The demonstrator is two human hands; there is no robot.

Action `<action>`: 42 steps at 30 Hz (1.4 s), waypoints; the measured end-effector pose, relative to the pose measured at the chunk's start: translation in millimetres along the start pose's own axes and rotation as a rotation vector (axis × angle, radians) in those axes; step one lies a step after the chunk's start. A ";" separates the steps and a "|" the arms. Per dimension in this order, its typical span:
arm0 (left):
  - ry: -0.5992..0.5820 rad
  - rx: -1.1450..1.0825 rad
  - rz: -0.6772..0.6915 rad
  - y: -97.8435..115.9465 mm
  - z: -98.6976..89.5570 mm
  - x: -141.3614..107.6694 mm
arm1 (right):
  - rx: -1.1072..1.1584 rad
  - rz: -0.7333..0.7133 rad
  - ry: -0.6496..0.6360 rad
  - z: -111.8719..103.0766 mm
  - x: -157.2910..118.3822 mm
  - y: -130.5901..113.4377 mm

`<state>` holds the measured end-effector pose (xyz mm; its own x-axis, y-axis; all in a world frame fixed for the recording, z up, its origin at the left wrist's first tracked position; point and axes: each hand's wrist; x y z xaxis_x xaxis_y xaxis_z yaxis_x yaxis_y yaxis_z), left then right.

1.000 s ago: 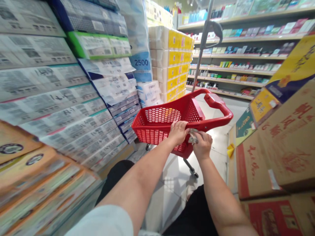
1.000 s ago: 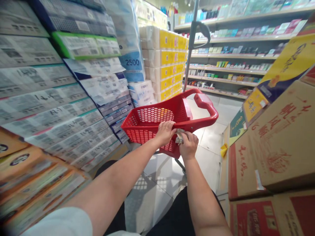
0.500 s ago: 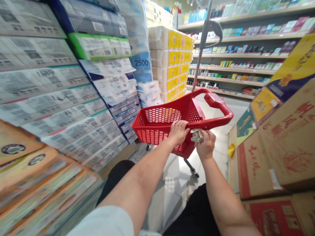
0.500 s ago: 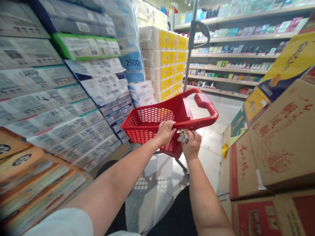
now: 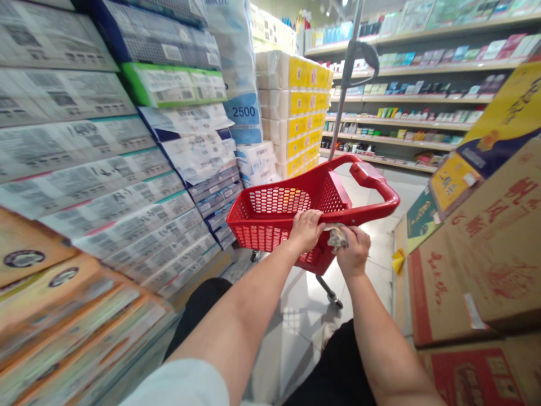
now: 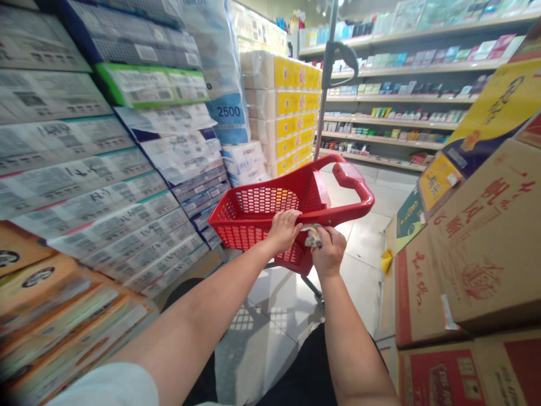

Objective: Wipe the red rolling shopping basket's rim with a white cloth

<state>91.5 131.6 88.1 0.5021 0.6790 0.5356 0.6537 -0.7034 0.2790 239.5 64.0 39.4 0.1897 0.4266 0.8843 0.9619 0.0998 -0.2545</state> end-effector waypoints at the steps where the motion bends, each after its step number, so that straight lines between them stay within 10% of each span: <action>1: -0.002 0.000 -0.003 0.3 -0.2 0.1 | -0.007 0.018 0.029 0.2 -0.2 0.7; 7: 0.001 0.002 0.000 0.6 -1.7 -0.1 | -0.052 -0.081 -0.107 2.6 -4.7 -6.3; 21: 0.006 -0.014 -0.021 -0.5 -1.5 0.0 | -0.141 -0.028 0.018 3.6 -2.9 -11.5; 26: -0.004 -0.014 -0.038 0.7 -2.0 0.8 | -0.106 -0.051 -0.170 5.6 -4.4 -13.2; 42: 0.007 -0.012 -0.032 2.4 -0.3 0.7 | -0.099 0.023 -0.044 11.4 -7.1 -5.7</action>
<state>93.2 130.4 89.4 0.4771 0.6994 0.5322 0.6623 -0.6842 0.3054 230.4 70.7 30.1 0.2049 0.4672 0.8601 0.9726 0.0011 -0.2323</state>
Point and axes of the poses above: each hand's wrist, its own x-axis towards the middle knuckle, its own z-axis out of the palm, y = z × x, and after that the axes turned 4 degrees about -x, right-handed
